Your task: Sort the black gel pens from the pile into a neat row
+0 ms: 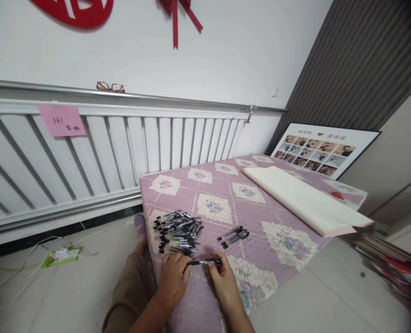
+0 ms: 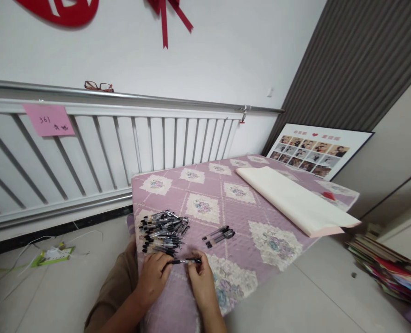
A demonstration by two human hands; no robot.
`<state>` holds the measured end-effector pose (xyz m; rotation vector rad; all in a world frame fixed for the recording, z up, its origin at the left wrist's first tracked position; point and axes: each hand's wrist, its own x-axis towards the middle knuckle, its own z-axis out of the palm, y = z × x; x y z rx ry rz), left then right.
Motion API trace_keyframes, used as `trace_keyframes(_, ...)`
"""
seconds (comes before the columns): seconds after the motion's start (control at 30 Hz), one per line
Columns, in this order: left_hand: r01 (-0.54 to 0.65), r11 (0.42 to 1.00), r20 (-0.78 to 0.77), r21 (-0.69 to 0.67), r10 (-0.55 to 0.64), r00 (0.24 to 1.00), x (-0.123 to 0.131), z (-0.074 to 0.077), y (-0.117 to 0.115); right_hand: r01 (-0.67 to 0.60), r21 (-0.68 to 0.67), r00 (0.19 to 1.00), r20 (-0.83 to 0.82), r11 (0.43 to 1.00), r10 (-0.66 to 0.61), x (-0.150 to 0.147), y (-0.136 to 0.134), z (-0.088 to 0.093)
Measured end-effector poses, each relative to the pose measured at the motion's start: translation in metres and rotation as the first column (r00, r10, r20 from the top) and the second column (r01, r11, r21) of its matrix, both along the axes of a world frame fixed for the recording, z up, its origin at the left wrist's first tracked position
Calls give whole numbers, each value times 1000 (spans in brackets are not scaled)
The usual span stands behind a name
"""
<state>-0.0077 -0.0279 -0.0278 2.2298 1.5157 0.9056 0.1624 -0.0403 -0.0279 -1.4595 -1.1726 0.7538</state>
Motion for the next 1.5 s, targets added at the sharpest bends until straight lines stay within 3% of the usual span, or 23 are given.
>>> trace_keyframes(0.3, 36, 999, 14, -19, -35, 999, -1, 2, -1, -158, -51, 987, 23, 986, 159, -3, -4, 16)
trace_keyframes(0.87, 111, 993, 5, -48, -111, 994, -1, -6, 1, -381, -87, 921, 45, 920, 386, -5, -5, 19)
trace_keyframes(1.23, 147, 984, -12, 99, -147, 989, 1, -5, -7, -348, -54, 937, -19, 936, 348, -2, -5, 16)
trace_keyframes(1.37, 87, 968, -23, 236, -84, 996, -3, -16, -7, -218, -73, 956, -215, 973, 198, 5, -4, 8)
trace_keyframes(1.5, 9, 960, -28, 281, -2, 1000, -7, -25, -4, -125, -64, 880, -469, 990, 80, 22, -2, 3)
